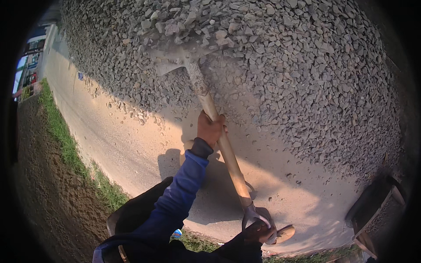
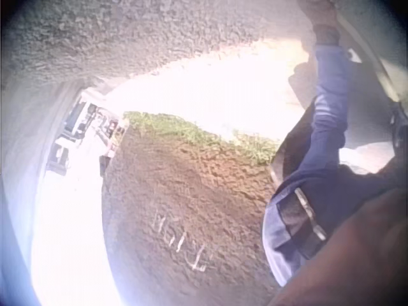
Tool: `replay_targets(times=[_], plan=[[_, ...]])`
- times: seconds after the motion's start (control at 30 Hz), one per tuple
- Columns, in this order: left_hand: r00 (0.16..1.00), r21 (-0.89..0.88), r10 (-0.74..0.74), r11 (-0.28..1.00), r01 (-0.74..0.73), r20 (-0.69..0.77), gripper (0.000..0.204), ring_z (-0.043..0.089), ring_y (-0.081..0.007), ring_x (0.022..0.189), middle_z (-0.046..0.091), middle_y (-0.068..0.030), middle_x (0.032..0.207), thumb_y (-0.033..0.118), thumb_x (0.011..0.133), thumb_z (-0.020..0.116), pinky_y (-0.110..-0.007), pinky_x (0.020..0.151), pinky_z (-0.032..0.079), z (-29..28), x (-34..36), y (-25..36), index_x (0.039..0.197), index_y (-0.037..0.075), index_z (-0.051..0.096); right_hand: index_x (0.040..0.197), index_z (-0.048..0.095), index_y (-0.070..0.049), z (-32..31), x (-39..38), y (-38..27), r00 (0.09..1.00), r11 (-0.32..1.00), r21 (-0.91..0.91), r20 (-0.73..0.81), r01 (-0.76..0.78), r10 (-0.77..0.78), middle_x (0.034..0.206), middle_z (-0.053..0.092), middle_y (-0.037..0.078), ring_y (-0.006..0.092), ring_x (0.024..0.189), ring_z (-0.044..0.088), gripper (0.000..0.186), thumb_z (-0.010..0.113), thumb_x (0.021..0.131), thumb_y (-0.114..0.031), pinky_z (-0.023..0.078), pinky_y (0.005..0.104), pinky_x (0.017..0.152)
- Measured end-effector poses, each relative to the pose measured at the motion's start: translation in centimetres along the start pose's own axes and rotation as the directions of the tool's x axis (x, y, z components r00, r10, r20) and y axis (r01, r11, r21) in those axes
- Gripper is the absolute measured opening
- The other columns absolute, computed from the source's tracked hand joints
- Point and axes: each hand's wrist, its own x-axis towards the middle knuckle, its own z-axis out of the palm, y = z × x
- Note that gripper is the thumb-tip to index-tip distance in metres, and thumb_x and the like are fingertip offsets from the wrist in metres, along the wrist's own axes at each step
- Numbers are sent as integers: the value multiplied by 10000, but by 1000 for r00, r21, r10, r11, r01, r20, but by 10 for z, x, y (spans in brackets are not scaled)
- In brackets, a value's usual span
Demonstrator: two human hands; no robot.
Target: The person uses a shovel to scoop gravel from a pile on the ground and transfers it into a red wheelbarrow. The task involves repetitive scooping and lifting motions to fill the wheelbarrow with the aggregate material.
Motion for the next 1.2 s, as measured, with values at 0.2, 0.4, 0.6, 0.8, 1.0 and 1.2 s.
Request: replay_targets(times=[0.2, 0.4, 0.6, 0.8, 1.0, 1.2], plan=[[985, -318, 51, 948, 4, 165, 121, 483, -181, 426, 485, -73, 614, 75, 751, 570, -321, 397, 445, -55, 105, 102, 737, 3, 474, 676, 487, -166, 119, -13, 73, 987, 968, 242, 157, -72, 34, 434, 326, -48, 118, 328, 348, 478, 319, 831, -586, 290, 256, 307], [999, -12, -21, 1000, 21, -31, 129, 467, -188, 425, 455, -67, 556, 106, 727, 568, -328, 409, 448, -70, 58, 116, 681, 30, 475, 632, 464, -166, 50, -44, 98, 881, 865, 442, 473, -240, 3, 396, 293, -37, 133, 296, 270, 491, 324, 851, -582, 248, 289, 287], [998, 77, -68, 995, 68, 0, 122, 461, -171, 432, 455, -51, 563, 112, 737, 562, -308, 400, 429, -6, -111, 79, 692, 47, 469, 641, 545, -126, -96, -133, 47, 956, 755, 613, 287, -234, 63, 425, 442, 8, 174, 303, 386, 419, 371, 869, -432, 335, 290, 294], [976, 196, -185, 967, 160, 116, 175, 436, -132, 409, 433, -17, 515, 137, 765, 515, -278, 390, 418, 77, -340, -2, 616, 94, 431, 646, 425, -141, -325, -247, -56, 998, 921, 389, -64, 13, 13, 488, 356, 29, 205, 396, 395, 292, 420, 848, -353, 286, 335, 366], [926, 314, -116, 949, -3, 360, 108, 441, -165, 403, 434, -42, 531, 88, 741, 510, -313, 370, 426, 286, -592, -62, 674, 47, 435, 655, 421, -133, -526, -277, -110, 995, 683, 729, -32, -40, 93, 464, 336, 15, 192, 369, 350, 329, 374, 868, -380, 299, 340, 353], [744, 543, -175, 790, -285, 645, 113, 490, -213, 413, 479, -103, 556, 44, 716, 545, -333, 375, 440, 551, -820, -168, 753, -29, 467, 664, 425, -136, -641, -307, -224, 993, 295, 950, -117, 104, 25, 473, 362, 15, 184, 379, 356, 388, 321, 846, -462, 317, 325, 371]])
